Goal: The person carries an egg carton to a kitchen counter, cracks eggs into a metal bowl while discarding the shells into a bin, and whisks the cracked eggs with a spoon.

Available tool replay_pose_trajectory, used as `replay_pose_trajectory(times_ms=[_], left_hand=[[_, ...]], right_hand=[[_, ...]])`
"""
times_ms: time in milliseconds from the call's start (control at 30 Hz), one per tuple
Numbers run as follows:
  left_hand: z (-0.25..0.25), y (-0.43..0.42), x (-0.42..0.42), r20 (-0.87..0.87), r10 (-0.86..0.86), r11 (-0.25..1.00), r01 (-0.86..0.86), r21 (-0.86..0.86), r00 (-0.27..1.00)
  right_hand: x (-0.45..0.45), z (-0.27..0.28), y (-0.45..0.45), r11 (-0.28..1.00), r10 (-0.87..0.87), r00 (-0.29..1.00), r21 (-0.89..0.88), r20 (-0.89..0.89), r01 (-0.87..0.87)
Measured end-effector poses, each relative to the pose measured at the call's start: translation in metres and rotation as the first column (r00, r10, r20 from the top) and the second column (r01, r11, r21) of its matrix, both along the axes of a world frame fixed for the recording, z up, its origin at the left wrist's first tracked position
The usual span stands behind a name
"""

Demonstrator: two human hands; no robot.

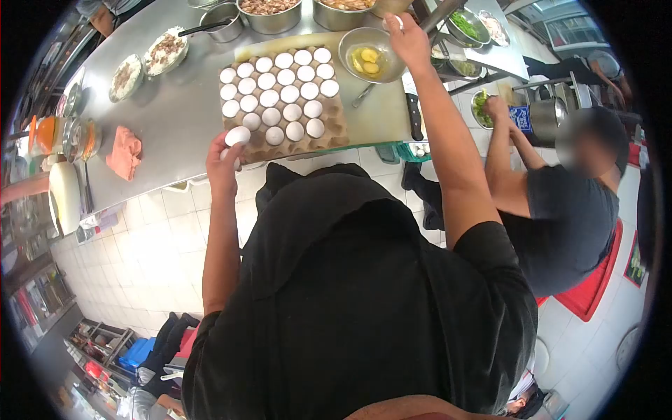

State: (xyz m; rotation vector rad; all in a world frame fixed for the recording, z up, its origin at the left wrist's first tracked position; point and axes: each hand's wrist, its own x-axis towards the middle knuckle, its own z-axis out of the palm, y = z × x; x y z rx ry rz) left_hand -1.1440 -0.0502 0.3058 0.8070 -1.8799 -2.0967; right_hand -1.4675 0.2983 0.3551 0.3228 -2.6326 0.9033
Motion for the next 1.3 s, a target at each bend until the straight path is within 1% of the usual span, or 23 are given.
replay_pose_trajectory(times_ms=[33, 100, 133, 167, 267, 367, 500, 533, 600, 700, 767, 800, 833, 867, 900, 1000, 1067, 1100, 1133, 1167, 1233, 1267, 1300], left_hand=[[0.011, 0.005, -0.004, -0.024, 0.021, 0.999, -0.02, 0.041, 0.999], [0.025, 0.006, -0.016, -0.063, 0.016, 0.993, -0.008, 0.12, 0.998], [0.015, 0.003, -0.015, -0.08, 0.002, 0.99, 0.009, 0.138, 0.997], [0.006, -0.002, -0.014, -0.098, -0.012, 0.987, 0.027, 0.156, 0.995], [0.004, -0.005, -0.019, -0.097, -0.005, 0.976, 0.025, 0.214, 0.995], [0.002, -0.007, -0.025, -0.069, -0.021, 0.977, 0.035, 0.21, 0.997], [0.005, -0.006, -0.035, -0.035, -0.076, 0.972, 0.082, 0.222, 0.996], [0.009, -0.005, -0.038, -0.023, -0.073, 0.974, 0.076, 0.215, 0.997], [0.016, -0.001, -0.044, -0.029, -0.089, 0.976, 0.093, 0.197, 0.996], [0.024, 0.007, -0.054, -0.047, -0.151, 0.975, 0.156, 0.161, 0.987], [0.03, 0.017, -0.059, -0.015, -0.192, 0.972, 0.192, 0.136, 0.981], [0.03, 0.023, -0.063, -0.019, -0.228, 0.965, 0.228, 0.129, 0.974], [0.028, 0.03, -0.068, -0.023, -0.263, 0.957, 0.264, 0.123, 0.964], [0.026, 0.037, -0.071, -0.025, -0.3, 0.947, 0.301, 0.115, 0.954], [0.027, 0.047, -0.074, -0.009, -0.342, 0.933, 0.34, 0.12, 0.94], [0.038, 0.082, -0.08, 0.001, -0.482, 0.867, 0.477, 0.146, 0.876], [0.034, 0.101, -0.082, -0.007, -0.552, 0.831, 0.55, 0.076, 0.834], [0.033, 0.107, -0.085, -0.009, -0.585, 0.81, 0.585, 0.04, 0.811], [0.026, 0.103, -0.088, 0.083, -0.636, 0.771, 0.635, 0.036, 0.767], [0.026, 0.103, -0.09, 0.048, -0.634, 0.771, 0.636, -0.04, 0.772], [0.029, 0.1, -0.091, -0.02, -0.625, 0.769, 0.612, -0.184, 0.78], [0.033, 0.092, -0.094, 0.059, -0.591, 0.737, 0.568, -0.368, 0.805], [0.033, 0.082, -0.094, 0.089, -0.553, 0.718, 0.528, -0.452, 0.828]], right_hand=[[-0.017, 0.005, 0.004, 0.977, 0.063, 0.975, -0.211, 0.212, -0.018], [-0.03, 0.014, 0.013, 0.8, 0.259, 0.803, -0.585, 0.537, 0.133], [-0.024, 0.005, 0.022, 0.64, 0.353, 0.817, -0.755, 0.455, 0.143], [-0.027, -0.001, 0.035, 0.551, 0.393, 0.826, -0.823, 0.405, 0.141], [-0.001, 0.027, 0.073, 0.674, 0.054, 0.912, -0.689, 0.406, 0.267], [-0.001, -0.001, 0.139, 0.883, -0.28, 0.931, -0.317, 0.234, 0.345], [0.012, -0.075, 0.212, 0.873, -0.488, 0.827, 0.14, 0.279, 0.467], [0.018, -0.084, 0.219, 0.852, -0.524, 0.797, 0.177, 0.301, 0.493], [0.036, -0.075, 0.214, 0.823, -0.56, 0.775, 0.085, 0.294, 0.562], [0.083, -0.044, 0.17, 0.833, -0.359, 0.886, -0.326, 0.295, 0.446], [0.111, -0.023, 0.111, 0.762, -0.187, 0.955, -0.58, 0.23, 0.289], [0.119, -0.043, 0.091, 0.815, -0.044, 0.997, -0.575, 0.065, 0.073], [0.148, 0.0, 0.049, 0.828, 0.11, 0.924, -0.548, 0.368, 0.12], [0.163, -0.001, 0.025, 0.805, 0.353, 0.887, -0.58, 0.297, -0.126], [0.175, 0.018, -0.002, 0.744, 0.503, 0.849, -0.581, 0.162, -0.33], [0.194, 0.011, -0.052, 0.697, 0.637, 0.764, -0.501, 0.103, -0.514], [0.197, -0.003, -0.06, 0.678, 0.675, 0.737, -0.423, 0.034, -0.601], [0.198, -0.007, -0.055, 0.662, 0.675, 0.735, -0.499, 0.071, -0.559], [0.197, -0.009, -0.045, 0.642, 0.676, 0.729, -0.571, 0.108, -0.512], [0.198, -0.011, -0.036, 0.62, 0.679, 0.72, -0.637, 0.143, -0.458], [0.2, -0.024, -0.01, 0.54, 0.504, 0.832, -0.836, 0.232, -0.094], [0.194, -0.023, 0.015, 0.624, 0.342, 0.876, -0.779, 0.341, 0.059], [0.19, -0.03, 0.039, 0.501, 0.185, 0.879, -0.812, 0.44, 0.3]])
